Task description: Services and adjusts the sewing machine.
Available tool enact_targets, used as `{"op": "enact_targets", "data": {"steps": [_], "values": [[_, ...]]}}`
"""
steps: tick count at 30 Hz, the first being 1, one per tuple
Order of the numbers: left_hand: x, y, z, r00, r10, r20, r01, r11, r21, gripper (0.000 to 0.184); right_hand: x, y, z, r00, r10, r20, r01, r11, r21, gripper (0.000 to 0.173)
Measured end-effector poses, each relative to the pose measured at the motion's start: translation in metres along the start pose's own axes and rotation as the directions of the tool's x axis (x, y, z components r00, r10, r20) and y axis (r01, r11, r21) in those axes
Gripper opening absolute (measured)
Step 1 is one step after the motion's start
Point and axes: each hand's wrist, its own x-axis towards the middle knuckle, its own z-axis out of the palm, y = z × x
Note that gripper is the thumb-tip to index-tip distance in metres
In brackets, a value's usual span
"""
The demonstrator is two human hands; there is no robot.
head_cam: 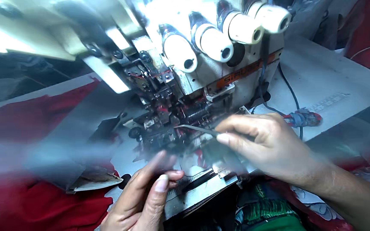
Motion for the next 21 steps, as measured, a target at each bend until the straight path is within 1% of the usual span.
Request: {"op": "enact_targets", "data": {"steps": [2,4,6,9,13,17,21], "values": [[0.007,0.003,0.009,1.000,-0.001,0.020,0.002,0.999,-0.044,0.028,-0.003,-0.001,-0.002,1.000,0.007,-0.010,-0.007,1.000,0.012,0.015],[0.013,0.005,0.016,1.000,-0.013,0.013,0.014,0.999,-0.039,0.029,-0.004,-0.002,-0.003,0.999,0.026,-0.023,-0.026,1.000,0.008,0.014],[0.019,0.007,0.019,0.998,-0.064,0.009,0.065,0.997,-0.048,0.031,-0.003,-0.002,-0.004,0.998,0.052,-0.019,-0.051,0.998,0.023,0.012],[0.024,0.010,0.028,0.987,-0.161,0.004,0.160,0.984,-0.077,0.035,-0.004,-0.008,-0.004,0.998,0.059,0.036,-0.061,0.997,0.054,0.011],[0.031,0.010,0.037,0.976,-0.219,-0.001,0.215,0.958,-0.191,0.028,-0.005,-0.011,-0.001,0.997,0.053,0.061,-0.057,0.996,0.070,0.011],[0.037,0.014,0.043,0.973,-0.227,-0.033,0.209,0.938,-0.275,0.021,-0.006,-0.011,-0.001,0.995,0.072,0.075,-0.080,0.992,0.099,0.011],[0.036,0.013,0.046,0.971,-0.223,-0.086,0.194,0.945,-0.264,0.024,-0.007,-0.011,-0.003,0.992,0.087,0.096,-0.098,0.988,0.117,0.012]]}}
